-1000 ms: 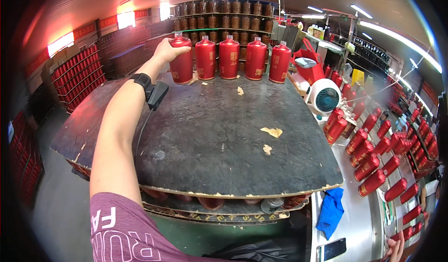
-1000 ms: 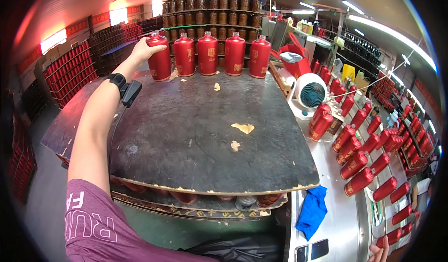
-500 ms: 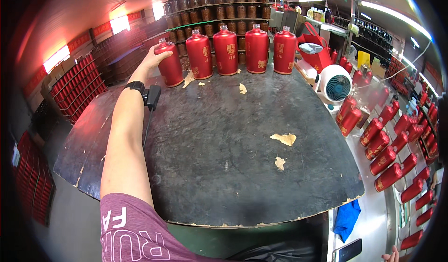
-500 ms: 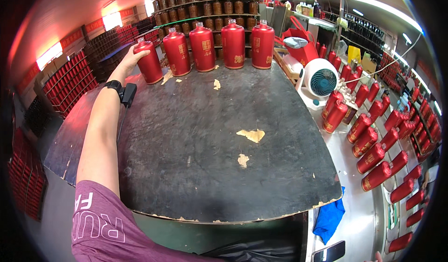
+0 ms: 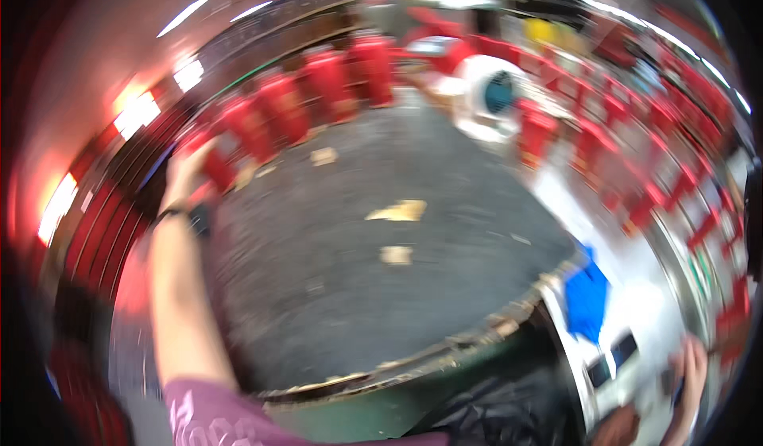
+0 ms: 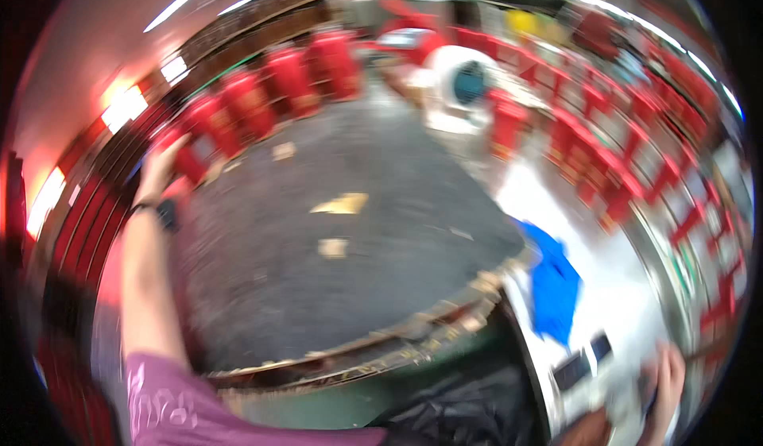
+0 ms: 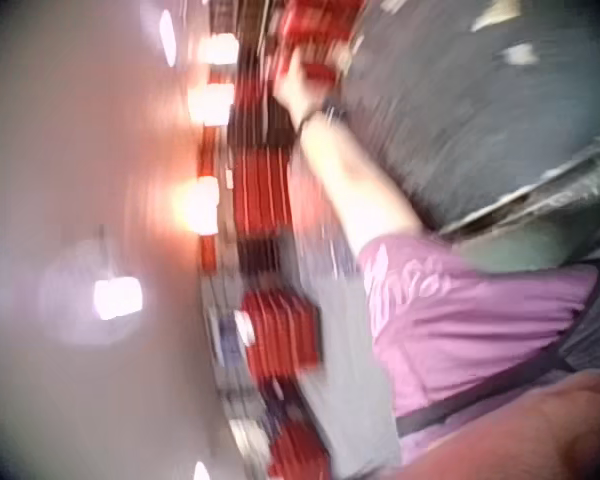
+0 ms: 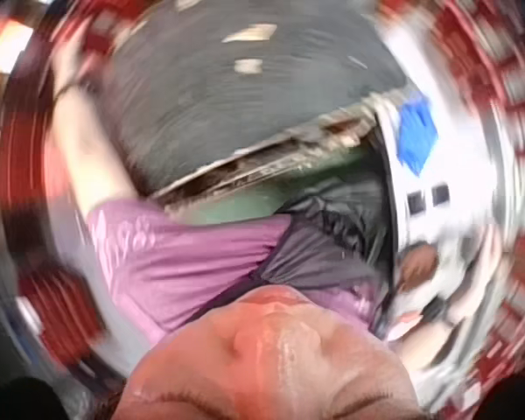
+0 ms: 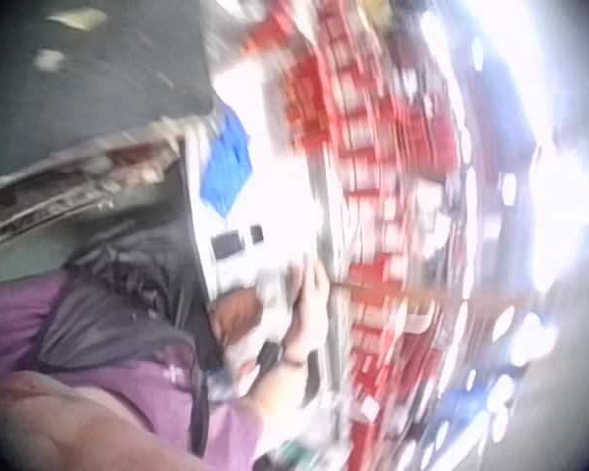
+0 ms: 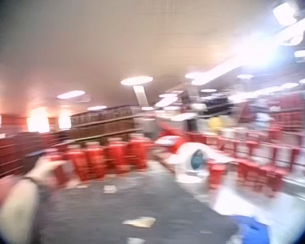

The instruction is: Applying decorative labels and seals to red liquor bottles on a production line.

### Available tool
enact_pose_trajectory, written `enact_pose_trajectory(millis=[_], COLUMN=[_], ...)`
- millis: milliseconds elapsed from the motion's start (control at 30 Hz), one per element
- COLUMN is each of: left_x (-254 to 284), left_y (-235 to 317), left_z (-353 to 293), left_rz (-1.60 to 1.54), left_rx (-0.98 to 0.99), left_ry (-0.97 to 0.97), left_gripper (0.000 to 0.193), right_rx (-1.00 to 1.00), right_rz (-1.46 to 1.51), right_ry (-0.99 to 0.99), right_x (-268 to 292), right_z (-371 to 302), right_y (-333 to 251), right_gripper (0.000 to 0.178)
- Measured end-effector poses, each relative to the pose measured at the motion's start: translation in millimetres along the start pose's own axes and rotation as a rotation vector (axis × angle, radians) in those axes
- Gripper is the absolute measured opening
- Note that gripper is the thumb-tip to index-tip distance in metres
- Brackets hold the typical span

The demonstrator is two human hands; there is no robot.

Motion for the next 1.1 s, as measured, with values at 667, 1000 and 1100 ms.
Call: enact_pose_trajectory(millis=[667,1000,1100], left_x=[-214.0,-301.6,-342.7], left_y=[382.2,520.3,507.9], left_z=[-351.6,-603.9,-667.0], left_rz=[-0.655,-0.294,-0.311], left_rx=[-0.445,-0.955,-0.902], left_ry=[-1.051,-1.742,-2.009], left_gripper=[0.043,0.097,0.080], right_rx=[0.176,-0.064,-0.159], right_rz=[0.058,-0.393,-0.381], right_ry=[0.527,0.500,0.539], right_x=[266.8,300.3,334.7], right_z=[-189.2,-217.8,-246.1], right_y=[-13.6,62.0,74.4], right_gripper=[0.045,0.029,0.026])
Point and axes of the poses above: each hand's wrist, its own z-axis towards the middle knuckle, its own x-axis out of the back of the hand, y = z × x, the point moved 2 cm from there along z, towards the middle knuckle, and after that the axes turned 10 degrees about z, right-handed, at the moved point
